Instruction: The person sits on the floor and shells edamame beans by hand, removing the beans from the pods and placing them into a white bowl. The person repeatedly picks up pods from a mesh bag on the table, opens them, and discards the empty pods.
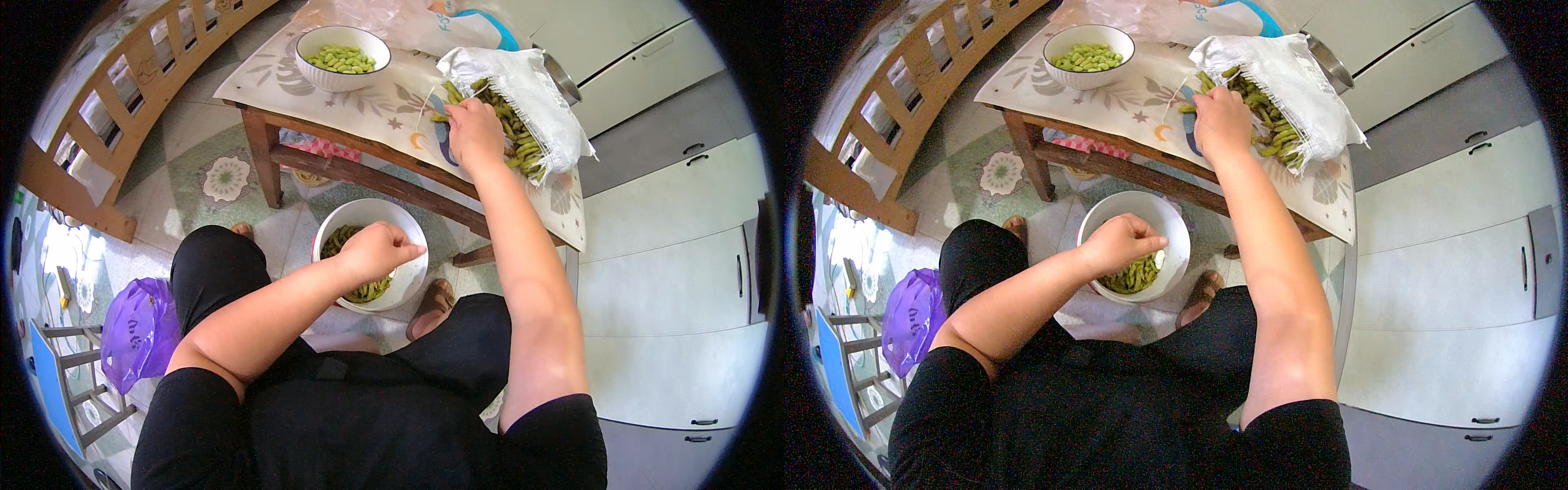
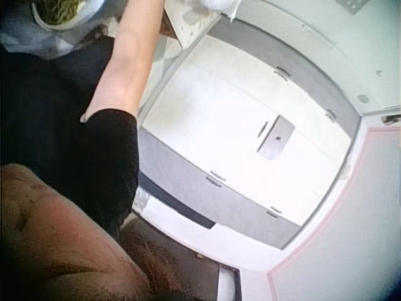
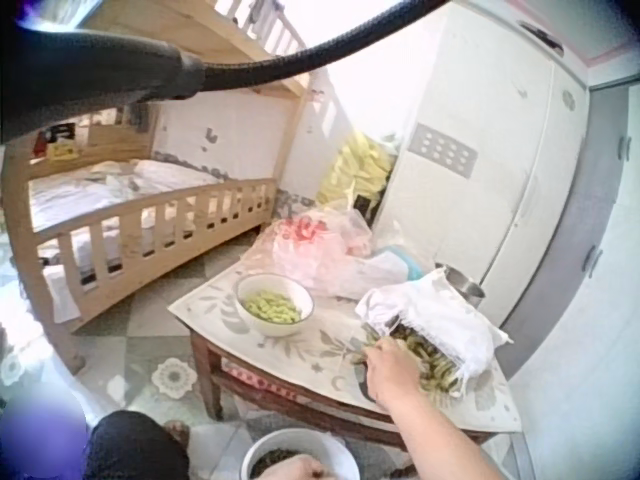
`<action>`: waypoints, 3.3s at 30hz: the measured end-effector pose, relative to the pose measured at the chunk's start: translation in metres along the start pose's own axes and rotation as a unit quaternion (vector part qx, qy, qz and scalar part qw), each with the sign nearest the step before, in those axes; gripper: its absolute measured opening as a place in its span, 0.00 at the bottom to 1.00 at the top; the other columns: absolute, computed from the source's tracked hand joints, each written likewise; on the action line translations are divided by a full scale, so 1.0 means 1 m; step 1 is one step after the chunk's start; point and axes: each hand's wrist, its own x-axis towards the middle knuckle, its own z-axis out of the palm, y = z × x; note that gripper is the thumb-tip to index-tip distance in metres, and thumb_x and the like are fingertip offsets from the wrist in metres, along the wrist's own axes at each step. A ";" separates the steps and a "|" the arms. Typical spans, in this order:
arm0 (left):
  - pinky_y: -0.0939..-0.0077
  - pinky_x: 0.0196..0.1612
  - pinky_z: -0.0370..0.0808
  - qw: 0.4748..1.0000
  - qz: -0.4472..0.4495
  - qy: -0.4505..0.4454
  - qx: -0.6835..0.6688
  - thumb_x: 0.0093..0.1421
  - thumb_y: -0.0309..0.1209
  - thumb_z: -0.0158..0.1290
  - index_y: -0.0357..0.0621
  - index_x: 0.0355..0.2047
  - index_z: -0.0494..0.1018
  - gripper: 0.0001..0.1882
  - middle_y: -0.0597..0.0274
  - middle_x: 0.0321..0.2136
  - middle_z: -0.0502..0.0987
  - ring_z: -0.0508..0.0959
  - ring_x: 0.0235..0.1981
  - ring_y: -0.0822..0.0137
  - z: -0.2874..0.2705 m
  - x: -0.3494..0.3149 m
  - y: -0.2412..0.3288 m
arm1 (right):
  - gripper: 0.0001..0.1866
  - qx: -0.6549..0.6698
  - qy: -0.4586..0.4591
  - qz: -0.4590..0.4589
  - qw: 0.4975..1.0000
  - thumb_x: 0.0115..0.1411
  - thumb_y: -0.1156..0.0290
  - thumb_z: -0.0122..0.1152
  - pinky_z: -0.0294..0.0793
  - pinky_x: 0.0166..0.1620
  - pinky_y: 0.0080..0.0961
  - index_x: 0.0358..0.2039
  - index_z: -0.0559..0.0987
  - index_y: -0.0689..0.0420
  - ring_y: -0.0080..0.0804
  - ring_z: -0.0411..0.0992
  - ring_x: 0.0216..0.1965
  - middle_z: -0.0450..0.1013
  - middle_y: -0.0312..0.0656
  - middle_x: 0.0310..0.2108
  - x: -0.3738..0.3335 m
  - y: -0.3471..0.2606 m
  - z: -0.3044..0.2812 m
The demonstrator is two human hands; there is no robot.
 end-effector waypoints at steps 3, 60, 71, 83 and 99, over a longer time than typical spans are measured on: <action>0.70 0.36 0.68 0.990 0.084 0.094 0.067 0.49 0.40 0.53 0.39 0.21 0.74 0.14 0.51 0.25 0.69 0.72 0.30 0.59 -0.001 0.002 -0.004 | 0.06 -0.063 -0.059 -0.015 0.996 0.48 0.71 0.53 0.66 0.40 0.31 0.26 0.78 0.53 0.37 0.66 0.38 0.70 0.36 0.33 0.006 0.005 0.004; 0.85 0.21 0.60 0.755 0.022 -0.041 -0.654 0.57 0.34 0.45 0.42 0.28 0.68 0.08 0.65 0.21 0.70 0.67 0.19 0.74 0.001 -0.004 0.001 | 0.08 0.799 -0.246 0.273 0.476 0.56 0.66 0.51 0.57 0.22 0.08 0.25 0.71 0.55 0.13 0.59 0.18 0.66 0.31 0.18 -0.138 -0.069 -0.042; 0.85 0.23 0.61 0.703 0.009 -0.070 -0.708 0.58 0.35 0.43 0.46 0.28 0.66 0.07 0.65 0.24 0.69 0.68 0.23 0.73 0.012 -0.005 0.001 | 0.08 0.762 -0.137 0.271 0.572 0.58 0.68 0.47 0.59 0.25 0.12 0.26 0.69 0.57 0.15 0.59 0.20 0.64 0.31 0.19 -0.146 -0.079 -0.035; 0.80 0.33 0.65 0.821 0.016 0.044 -0.569 0.59 0.30 0.40 0.43 0.36 0.65 0.08 0.67 0.29 0.70 0.69 0.30 0.73 0.022 0.000 -0.005 | 0.05 0.320 -0.031 0.119 0.940 0.47 0.73 0.56 0.67 0.26 0.24 0.22 0.72 0.60 0.34 0.69 0.22 0.69 0.42 0.21 -0.140 -0.076 -0.032; 0.87 0.24 0.62 0.826 -0.007 0.100 -0.555 0.53 0.29 0.51 0.42 0.31 0.70 0.06 0.71 0.22 0.69 0.64 0.21 0.80 0.010 0.002 -0.003 | 0.09 0.681 -0.225 0.326 0.616 0.55 0.66 0.52 0.61 0.22 0.09 0.28 0.74 0.59 0.15 0.63 0.19 0.70 0.34 0.21 -0.140 -0.065 -0.037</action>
